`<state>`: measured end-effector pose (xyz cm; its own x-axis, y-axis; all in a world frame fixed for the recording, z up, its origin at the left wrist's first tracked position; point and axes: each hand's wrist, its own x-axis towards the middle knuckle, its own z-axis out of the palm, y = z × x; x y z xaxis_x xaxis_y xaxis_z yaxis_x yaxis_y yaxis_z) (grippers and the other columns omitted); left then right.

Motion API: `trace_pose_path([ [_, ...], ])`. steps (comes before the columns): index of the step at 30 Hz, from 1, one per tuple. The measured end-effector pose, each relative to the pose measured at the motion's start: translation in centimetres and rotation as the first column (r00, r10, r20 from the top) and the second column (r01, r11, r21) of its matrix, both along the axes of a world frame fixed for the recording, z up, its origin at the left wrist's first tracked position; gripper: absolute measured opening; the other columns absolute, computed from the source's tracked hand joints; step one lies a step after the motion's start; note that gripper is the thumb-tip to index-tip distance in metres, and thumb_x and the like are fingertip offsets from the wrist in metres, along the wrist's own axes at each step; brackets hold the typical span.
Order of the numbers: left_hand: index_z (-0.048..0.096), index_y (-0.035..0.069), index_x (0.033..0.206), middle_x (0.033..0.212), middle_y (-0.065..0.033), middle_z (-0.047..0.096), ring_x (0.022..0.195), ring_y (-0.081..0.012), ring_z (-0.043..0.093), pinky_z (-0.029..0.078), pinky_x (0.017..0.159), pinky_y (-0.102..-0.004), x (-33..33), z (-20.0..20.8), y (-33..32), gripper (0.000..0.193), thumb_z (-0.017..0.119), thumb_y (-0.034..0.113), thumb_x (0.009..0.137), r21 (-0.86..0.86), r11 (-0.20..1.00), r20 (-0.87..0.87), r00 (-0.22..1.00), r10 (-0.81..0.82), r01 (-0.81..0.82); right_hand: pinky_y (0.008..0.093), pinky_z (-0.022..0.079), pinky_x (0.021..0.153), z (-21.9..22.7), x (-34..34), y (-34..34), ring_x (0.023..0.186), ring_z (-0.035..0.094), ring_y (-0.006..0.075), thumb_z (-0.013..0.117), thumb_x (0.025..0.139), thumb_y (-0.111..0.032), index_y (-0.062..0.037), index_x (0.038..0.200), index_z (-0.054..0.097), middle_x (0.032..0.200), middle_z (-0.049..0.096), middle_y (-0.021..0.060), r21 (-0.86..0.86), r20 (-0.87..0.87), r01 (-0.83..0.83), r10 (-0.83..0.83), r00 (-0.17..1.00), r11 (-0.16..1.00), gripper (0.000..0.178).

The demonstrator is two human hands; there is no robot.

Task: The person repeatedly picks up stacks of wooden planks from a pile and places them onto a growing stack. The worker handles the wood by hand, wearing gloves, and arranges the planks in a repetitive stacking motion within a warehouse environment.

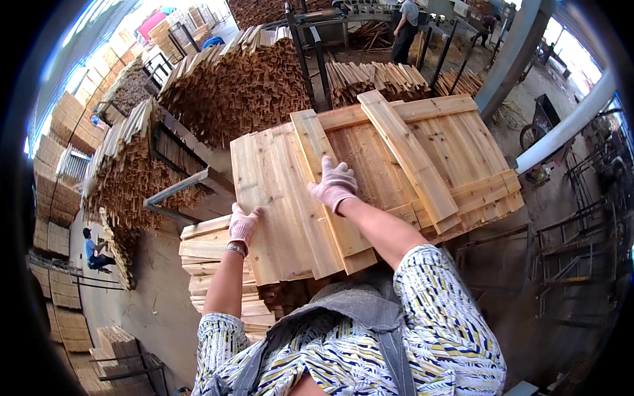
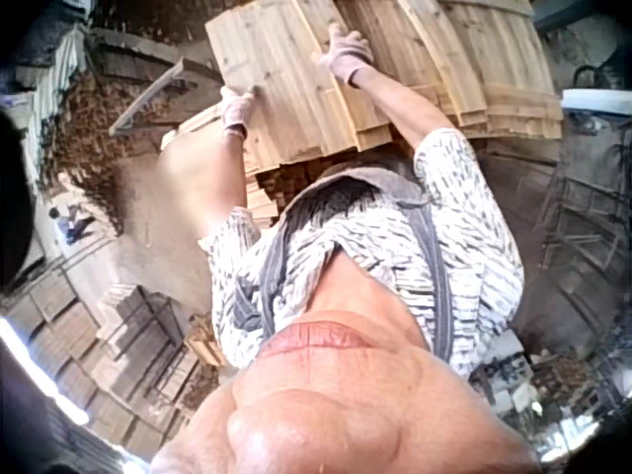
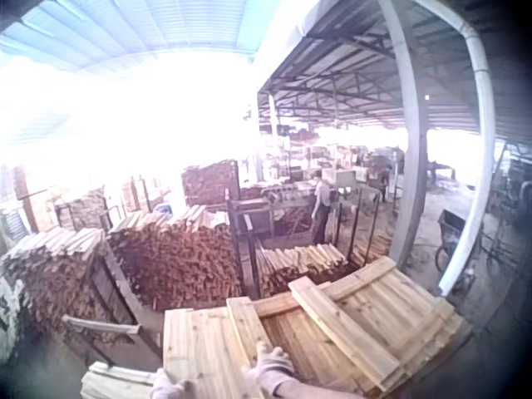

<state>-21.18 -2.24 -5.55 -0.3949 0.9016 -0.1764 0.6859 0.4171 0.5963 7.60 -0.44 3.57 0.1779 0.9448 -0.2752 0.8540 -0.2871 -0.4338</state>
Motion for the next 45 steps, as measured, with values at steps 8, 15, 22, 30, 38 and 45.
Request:
trace_pose_path([
  [8,0.042,-0.004,0.142,0.130,-0.0244,0.063,0.118,-0.0353,0.063,0.051,0.096,-0.0390,1.7,3.5,3.3,0.080,0.081,0.030,0.081,-0.062,0.998,0.179,0.984,0.007,0.004,0.0536,0.038,0.109,-3.4,9.7,1.1,0.133,0.043,0.0415,0.054,0.093,-0.058,-0.0215,0.153,0.040,0.146,0.038,0.0256,0.099,0.173,0.063,-0.080,0.982,0.993,0.071],
  [15,0.051,-0.002,0.132,0.114,-0.0188,0.069,0.099,-0.0281,0.067,0.056,0.083,-0.0396,1.2,0.5,5.4,0.060,0.079,0.020,0.084,0.062,0.996,0.039,0.997,-0.072,0.069,0.0506,0.032,0.116,-3.9,10.6,0.7,0.142,0.035,0.0460,0.058,0.090,-0.061,-0.0203,0.157,0.033,0.158,0.029,0.0290,0.001,0.026,-0.090,0.090,0.996,0.996,0.082],
  [22,0.047,-0.003,0.133,0.119,-0.0192,0.067,0.100,-0.0287,0.067,0.056,0.083,-0.0394,1.4,3.6,6.7,0.063,0.079,0.018,0.083,-0.077,0.996,0.163,0.986,-0.036,0.049,0.0488,0.038,0.114,1.5,22.3,-1.6,0.139,0.041,0.0424,0.074,0.078,-0.052,-0.0189,0.158,0.024,0.155,0.033,0.0264,0.105,0.384,0.066,-0.102,0.918,0.992,0.100],
  [30,0.052,-0.004,0.133,0.121,-0.0244,0.067,0.110,-0.0350,0.066,0.052,0.091,-0.0403,1.0,0.4,6.2,0.066,0.080,0.029,0.083,0.082,0.996,-0.100,0.995,-0.030,0.038,0.0490,0.044,0.107,1.2,22.4,-2.4,0.132,0.049,0.0399,0.076,0.076,-0.050,-0.0179,0.158,0.027,0.145,0.046,0.0270,0.012,0.166,0.147,-0.147,0.975,0.989,0.101],
  [38,0.054,-0.002,0.129,0.117,-0.0190,0.070,0.102,-0.0287,0.068,0.054,0.087,-0.0387,1.2,-0.7,7.3,0.056,0.079,0.021,0.084,0.036,0.999,0.014,1.000,-0.025,0.024,0.0475,0.040,0.112,0.1,17.8,-3.6,0.135,0.045,0.0420,0.072,0.080,-0.052,-0.0197,0.160,0.023,0.146,0.042,0.0275,-0.011,0.091,0.128,-0.126,0.988,0.992,0.100],
  [45,0.055,-0.003,0.127,0.111,-0.0193,0.071,0.096,-0.0294,0.069,0.055,0.083,-0.0387,1.7,0.6,6.5,0.053,0.078,0.018,0.084,0.074,0.996,0.020,0.999,-0.041,0.039,0.0496,0.029,0.119,-3.7,24.6,-3.7,0.144,0.035,0.0411,0.056,0.093,-0.055,-0.0240,0.159,0.027,0.157,0.032,0.0240,0.030,0.262,0.123,-0.126,0.957,0.992,0.079],
])
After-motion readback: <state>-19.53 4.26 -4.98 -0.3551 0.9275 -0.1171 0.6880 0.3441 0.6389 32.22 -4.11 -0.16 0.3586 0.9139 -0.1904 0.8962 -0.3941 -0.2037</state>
